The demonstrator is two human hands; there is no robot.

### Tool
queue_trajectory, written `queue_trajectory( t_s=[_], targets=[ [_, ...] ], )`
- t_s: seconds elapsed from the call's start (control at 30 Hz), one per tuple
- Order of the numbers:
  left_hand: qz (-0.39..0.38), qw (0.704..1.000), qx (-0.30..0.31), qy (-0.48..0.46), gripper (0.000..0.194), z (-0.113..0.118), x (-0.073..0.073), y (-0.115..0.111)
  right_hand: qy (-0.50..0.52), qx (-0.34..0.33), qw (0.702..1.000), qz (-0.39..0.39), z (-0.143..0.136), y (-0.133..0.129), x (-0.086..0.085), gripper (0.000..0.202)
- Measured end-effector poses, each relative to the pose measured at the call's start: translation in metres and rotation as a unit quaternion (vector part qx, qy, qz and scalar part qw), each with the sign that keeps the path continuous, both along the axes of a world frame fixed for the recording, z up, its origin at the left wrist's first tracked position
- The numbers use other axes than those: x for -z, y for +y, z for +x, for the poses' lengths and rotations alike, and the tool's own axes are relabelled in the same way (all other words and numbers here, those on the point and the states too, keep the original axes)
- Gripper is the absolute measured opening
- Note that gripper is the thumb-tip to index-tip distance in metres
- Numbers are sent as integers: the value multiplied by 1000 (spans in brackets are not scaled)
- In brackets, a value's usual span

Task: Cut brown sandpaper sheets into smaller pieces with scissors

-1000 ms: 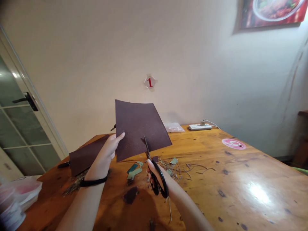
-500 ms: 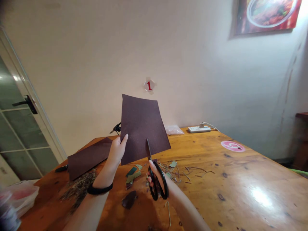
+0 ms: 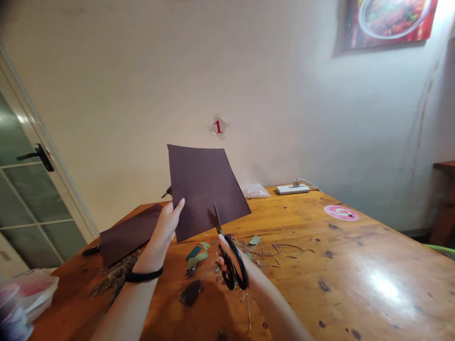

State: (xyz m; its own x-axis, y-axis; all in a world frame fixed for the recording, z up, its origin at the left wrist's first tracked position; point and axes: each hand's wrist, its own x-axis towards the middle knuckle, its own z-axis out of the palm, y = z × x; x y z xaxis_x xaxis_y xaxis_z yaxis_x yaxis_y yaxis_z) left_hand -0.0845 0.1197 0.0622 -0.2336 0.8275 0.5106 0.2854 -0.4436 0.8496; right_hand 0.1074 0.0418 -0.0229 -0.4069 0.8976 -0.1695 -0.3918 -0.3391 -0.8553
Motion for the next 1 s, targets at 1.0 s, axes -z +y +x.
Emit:
queue_trajectory(
  t_s=[1.0],
  targets=[
    [-83,991,67,-78,23,9,-34,-35,-111,100,986,79,-10,-10,-4,68]
  ],
)
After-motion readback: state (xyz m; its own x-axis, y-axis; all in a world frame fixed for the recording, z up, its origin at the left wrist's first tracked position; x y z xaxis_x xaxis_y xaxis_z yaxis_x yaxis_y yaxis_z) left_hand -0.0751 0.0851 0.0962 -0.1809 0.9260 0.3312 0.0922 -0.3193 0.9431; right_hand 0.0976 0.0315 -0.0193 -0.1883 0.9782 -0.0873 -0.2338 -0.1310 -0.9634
